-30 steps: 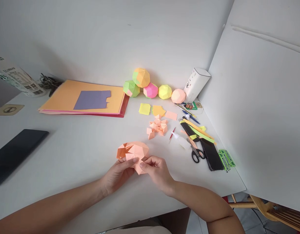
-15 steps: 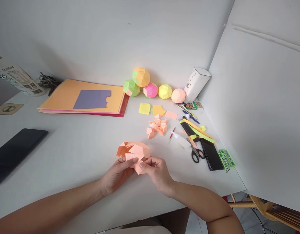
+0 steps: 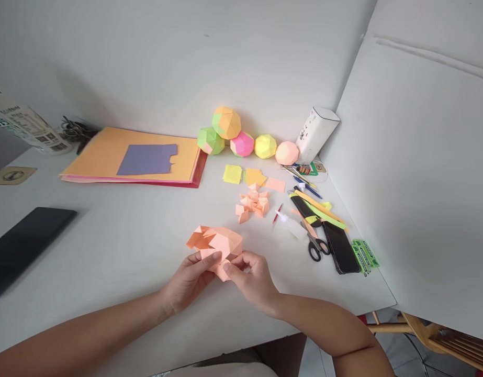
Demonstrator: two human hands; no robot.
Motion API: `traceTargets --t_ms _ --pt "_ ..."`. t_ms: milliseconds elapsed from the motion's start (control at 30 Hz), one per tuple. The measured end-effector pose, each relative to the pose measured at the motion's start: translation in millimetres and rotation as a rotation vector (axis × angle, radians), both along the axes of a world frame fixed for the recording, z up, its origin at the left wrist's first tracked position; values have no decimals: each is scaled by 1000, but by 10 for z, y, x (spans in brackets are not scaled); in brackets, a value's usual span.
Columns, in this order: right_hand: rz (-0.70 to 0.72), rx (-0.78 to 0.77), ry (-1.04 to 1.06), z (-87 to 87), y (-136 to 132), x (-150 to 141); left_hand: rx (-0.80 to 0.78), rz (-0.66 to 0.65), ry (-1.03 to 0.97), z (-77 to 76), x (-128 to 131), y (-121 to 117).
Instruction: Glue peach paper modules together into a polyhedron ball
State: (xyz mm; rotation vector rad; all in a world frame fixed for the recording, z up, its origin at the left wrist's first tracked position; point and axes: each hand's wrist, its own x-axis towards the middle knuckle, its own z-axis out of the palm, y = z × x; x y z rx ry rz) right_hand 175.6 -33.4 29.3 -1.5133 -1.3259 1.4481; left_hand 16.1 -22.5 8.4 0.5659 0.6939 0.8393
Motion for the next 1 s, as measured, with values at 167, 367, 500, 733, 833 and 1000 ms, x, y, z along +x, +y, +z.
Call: traceTargets --t_ms 167,367,500,733,833,1000 --pt "-10 12 1 11 -13 -19 -39 48 8 -27 15 -3" --pt "-2 33 -8 -18 -23 -23 -64 70 11 -25 20 -8" --pt "4 52 -26 -30 -18 -26 -63 67 23 -30 19 -4" --pt "-6 80 -33 -29 -23 -31 -60 72 32 -43 18 -5" --pt "5 63 3 -22 -33 -37 -40 53 9 -16 24 -4" --pt "11 30 77 -39 -40 -36 7 4 -16 4 29 13"
